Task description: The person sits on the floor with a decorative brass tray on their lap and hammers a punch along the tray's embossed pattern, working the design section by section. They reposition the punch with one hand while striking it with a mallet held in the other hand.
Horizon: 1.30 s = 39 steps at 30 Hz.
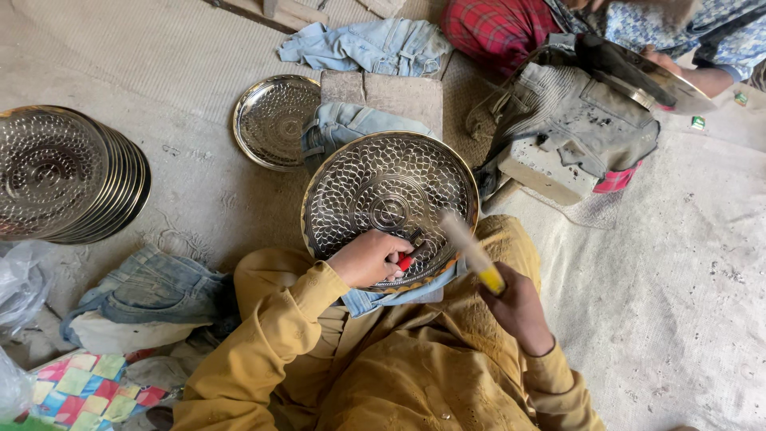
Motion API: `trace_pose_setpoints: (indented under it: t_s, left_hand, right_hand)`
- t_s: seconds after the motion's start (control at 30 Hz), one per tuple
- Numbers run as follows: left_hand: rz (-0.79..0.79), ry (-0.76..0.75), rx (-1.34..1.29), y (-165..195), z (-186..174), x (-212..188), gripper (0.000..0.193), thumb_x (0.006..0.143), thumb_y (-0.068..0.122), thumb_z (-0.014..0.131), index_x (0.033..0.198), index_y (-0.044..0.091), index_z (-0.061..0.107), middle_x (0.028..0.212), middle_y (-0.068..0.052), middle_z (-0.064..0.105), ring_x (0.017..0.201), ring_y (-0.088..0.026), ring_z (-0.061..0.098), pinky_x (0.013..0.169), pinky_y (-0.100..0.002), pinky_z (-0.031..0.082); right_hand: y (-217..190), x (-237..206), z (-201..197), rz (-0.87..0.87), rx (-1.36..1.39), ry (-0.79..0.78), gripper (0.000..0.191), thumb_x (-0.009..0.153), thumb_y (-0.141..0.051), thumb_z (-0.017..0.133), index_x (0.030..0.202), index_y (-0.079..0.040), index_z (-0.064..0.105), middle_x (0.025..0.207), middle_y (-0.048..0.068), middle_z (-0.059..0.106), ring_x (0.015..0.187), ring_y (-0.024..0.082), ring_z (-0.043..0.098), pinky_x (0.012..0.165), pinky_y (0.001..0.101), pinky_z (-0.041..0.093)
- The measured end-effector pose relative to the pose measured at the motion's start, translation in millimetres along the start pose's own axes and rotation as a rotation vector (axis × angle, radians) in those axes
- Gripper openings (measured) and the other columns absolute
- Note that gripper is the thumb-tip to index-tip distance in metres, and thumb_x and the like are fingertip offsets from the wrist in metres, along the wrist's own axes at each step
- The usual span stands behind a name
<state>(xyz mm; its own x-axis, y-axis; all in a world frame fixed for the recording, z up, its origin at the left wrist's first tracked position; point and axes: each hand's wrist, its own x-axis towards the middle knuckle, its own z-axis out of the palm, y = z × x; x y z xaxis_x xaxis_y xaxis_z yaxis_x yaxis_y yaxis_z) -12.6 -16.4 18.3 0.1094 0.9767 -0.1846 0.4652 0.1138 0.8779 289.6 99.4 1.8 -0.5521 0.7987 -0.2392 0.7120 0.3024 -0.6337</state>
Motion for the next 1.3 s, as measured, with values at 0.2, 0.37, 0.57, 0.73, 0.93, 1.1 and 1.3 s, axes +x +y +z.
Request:
trace_pose_setpoints:
  t_s: [0.2, 0.37, 0.57, 0.73, 0.93, 1.1, 1.3]
  left_hand:
    - [0.041, -0.002, -0.02, -6, 0, 2, 0.035, 0.084, -0.005, 0.066, 0.118, 0.004, 0.071, 0.079, -0.009, 0.076, 0.07, -0.015, 0.076, 0.067, -0.03, 0.059]
    - [0.048, 0.001, 0.028, -7, 0, 0, 0.036, 0.082, -0.002, 0.071, 0.117, 0.003, 0.071, 0.078, -0.01, 0.075, 0.066, -0.017, 0.073, 0.066, -0.031, 0.057]
    - [-0.013, -0.034, 0.089, -8, 1, 3, 0.036, 0.082, 0.002, 0.076, 0.117, 0.005, 0.072, 0.08, -0.008, 0.075, 0.066, -0.016, 0.072, 0.064, -0.032, 0.056]
    - [-0.011, -0.033, 0.069, -11, 0, 4, 0.04, 0.083, 0.004, 0.077, 0.122, 0.008, 0.071, 0.081, -0.006, 0.077, 0.069, -0.014, 0.074, 0.067, -0.029, 0.057]
    - [-0.016, -0.012, 0.109, -13, -1, 1, 0.034, 0.08, 0.005, 0.081, 0.113, 0.006, 0.074, 0.081, -0.007, 0.076, 0.067, -0.017, 0.07, 0.066, -0.033, 0.055]
    - [0.006, -0.041, -0.035, -19, -2, 2, 0.034, 0.087, 0.002, 0.07, 0.12, 0.009, 0.071, 0.084, -0.005, 0.075, 0.074, -0.01, 0.076, 0.069, -0.029, 0.06]
    - [0.019, -0.013, 0.146, -10, -5, 1, 0.034, 0.077, 0.006, 0.082, 0.11, 0.006, 0.075, 0.08, -0.007, 0.075, 0.067, -0.018, 0.07, 0.065, -0.033, 0.053]
  right_hand:
    - [0, -6, -2, -0.082, 0.02, 0.005, 0.025, 0.084, -0.013, 0.077, 0.107, -0.005, 0.071, 0.076, 0.013, 0.075, 0.065, 0.024, 0.069, 0.065, 0.0383, 0.058]
    - [6, -7, 0, -0.078, -0.039, -0.051, 0.027, 0.085, -0.015, 0.077, 0.11, -0.007, 0.071, 0.081, 0.012, 0.076, 0.068, 0.023, 0.071, 0.067, 0.0385, 0.059]
    - [17, -2, -1, -0.226, -0.039, -0.091, 0.024, 0.085, -0.017, 0.078, 0.107, -0.008, 0.072, 0.08, 0.008, 0.076, 0.065, 0.018, 0.072, 0.064, 0.0325, 0.061]
    - [15, -3, 8, -0.117, 0.088, -0.047, 0.025, 0.084, -0.012, 0.076, 0.107, -0.005, 0.07, 0.077, 0.009, 0.072, 0.061, 0.019, 0.067, 0.059, 0.0344, 0.057]
    - [8, -7, 12, -0.094, 0.112, -0.026, 0.022, 0.084, -0.01, 0.077, 0.103, -0.004, 0.069, 0.075, 0.007, 0.071, 0.061, 0.017, 0.065, 0.06, 0.0325, 0.056]
    - [3, -10, 7, -0.018, 0.211, 0.0, 0.023, 0.085, -0.008, 0.076, 0.106, -0.002, 0.069, 0.076, 0.011, 0.068, 0.062, 0.02, 0.062, 0.059, 0.0351, 0.053]
    - [-6, -8, 11, -0.034, 0.301, 0.069, 0.033, 0.083, -0.008, 0.076, 0.113, -0.005, 0.064, 0.083, 0.007, 0.071, 0.069, 0.017, 0.067, 0.063, 0.0331, 0.057]
